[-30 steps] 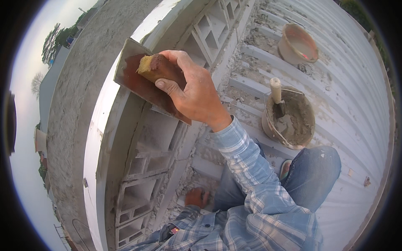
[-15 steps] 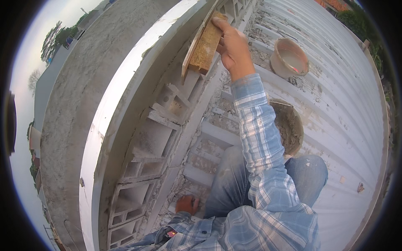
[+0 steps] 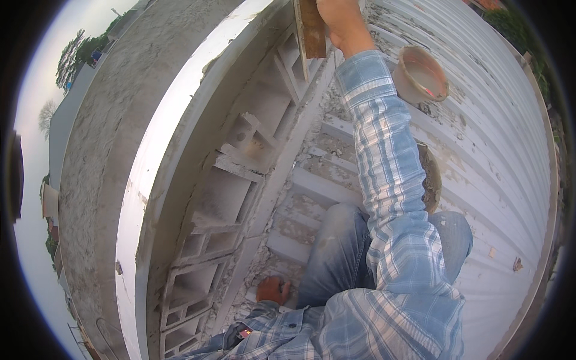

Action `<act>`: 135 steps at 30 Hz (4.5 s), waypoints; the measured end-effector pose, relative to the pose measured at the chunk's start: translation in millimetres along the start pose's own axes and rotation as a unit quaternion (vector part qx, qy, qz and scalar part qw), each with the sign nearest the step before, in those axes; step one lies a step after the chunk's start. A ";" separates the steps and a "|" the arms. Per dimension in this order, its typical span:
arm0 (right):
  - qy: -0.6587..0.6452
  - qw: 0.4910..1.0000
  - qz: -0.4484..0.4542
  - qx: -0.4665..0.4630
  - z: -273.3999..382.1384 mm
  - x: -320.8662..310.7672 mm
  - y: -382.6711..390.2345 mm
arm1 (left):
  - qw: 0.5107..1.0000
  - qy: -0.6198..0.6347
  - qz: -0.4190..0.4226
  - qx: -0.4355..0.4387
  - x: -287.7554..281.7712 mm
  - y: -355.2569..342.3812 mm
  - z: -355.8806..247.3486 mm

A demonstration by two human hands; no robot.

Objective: The person scoops cement from a bucket using a trowel and applies it to a curved concrete wall. They use a wooden float to smooth the surface, repeatedly spreading and leveling the material along the wall's edge.

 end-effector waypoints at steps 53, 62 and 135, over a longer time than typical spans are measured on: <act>-0.122 0.988 0.083 0.041 55.8 35.1 140.6 | 1.000 -0.007 -0.011 0.009 -2.5 -1.6 -3.7; -0.222 0.960 0.168 -0.041 231.4 48.5 324.0 | 0.998 -0.053 -0.016 0.004 -22.2 -2.6 -26.8; -0.606 0.716 -0.097 0.332 -57.0 34.4 100.8 | 0.998 -0.038 -0.050 0.000 -10.7 3.3 -18.1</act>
Point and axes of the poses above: each hand's wrist, its own y-axis away from the middle knuckle, its own x-axis out of the palm, z = x × y, the point moved 2 cm from there along -y, towards the middle knuckle, and after that the axes turned 15 degrees about y, right-handed, at the moved point
